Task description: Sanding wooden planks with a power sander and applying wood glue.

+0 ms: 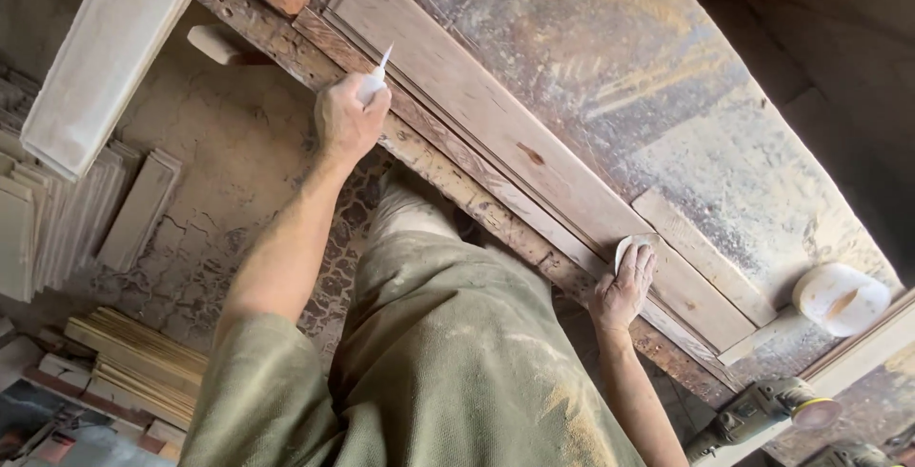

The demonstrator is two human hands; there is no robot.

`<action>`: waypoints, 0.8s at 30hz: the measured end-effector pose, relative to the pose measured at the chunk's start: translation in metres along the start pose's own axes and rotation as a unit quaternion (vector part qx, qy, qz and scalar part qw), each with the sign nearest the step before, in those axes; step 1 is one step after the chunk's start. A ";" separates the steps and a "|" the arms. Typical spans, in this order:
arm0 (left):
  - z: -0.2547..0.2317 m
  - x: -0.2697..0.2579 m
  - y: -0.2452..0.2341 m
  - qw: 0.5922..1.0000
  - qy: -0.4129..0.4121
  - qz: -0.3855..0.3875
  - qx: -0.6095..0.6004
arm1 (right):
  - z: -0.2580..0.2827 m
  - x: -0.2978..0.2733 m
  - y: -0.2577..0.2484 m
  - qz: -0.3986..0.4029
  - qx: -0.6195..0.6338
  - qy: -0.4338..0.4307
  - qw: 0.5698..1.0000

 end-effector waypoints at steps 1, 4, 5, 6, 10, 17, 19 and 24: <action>0.001 0.011 -0.009 1.000 0.023 -0.015 0.011 | 0.010 0.004 0.004 0.006 0.011 0.007 1.000; 0.011 0.035 -0.014 0.999 0.033 -0.010 0.019 | 0.049 0.022 0.021 0.008 0.020 0.013 1.000; 0.019 0.037 -0.016 1.000 0.025 -0.008 0.016 | 0.058 0.026 0.025 0.016 0.015 0.011 1.000; 0.023 0.043 -0.018 0.999 0.038 -0.006 0.035 | 0.063 0.031 0.028 -0.009 0.021 0.046 0.999; 0.030 0.060 -0.031 0.997 0.048 0.013 0.055 | 0.068 0.038 0.034 -0.046 0.041 0.144 0.988; 0.044 0.072 -0.035 0.997 0.062 0.012 0.039 | 0.074 0.041 0.027 -0.018 0.002 0.161 0.987; 0.039 0.074 -0.034 0.995 0.082 0.029 0.041 | 0.072 0.044 0.030 -0.016 0.005 0.158 0.987; 0.045 0.079 -0.042 0.996 0.068 0.029 0.039 | 0.082 0.044 0.031 -0.022 0.008 0.204 0.979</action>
Point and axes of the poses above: each hand's wrist, its own x-axis towards the middle knuckle, its own y-axis out of the palm, z = x × y, the point moved 5 cm from there along x, towards the middle knuckle, and after that the axes turned 11 degrees about x, right-handed, at the moved point
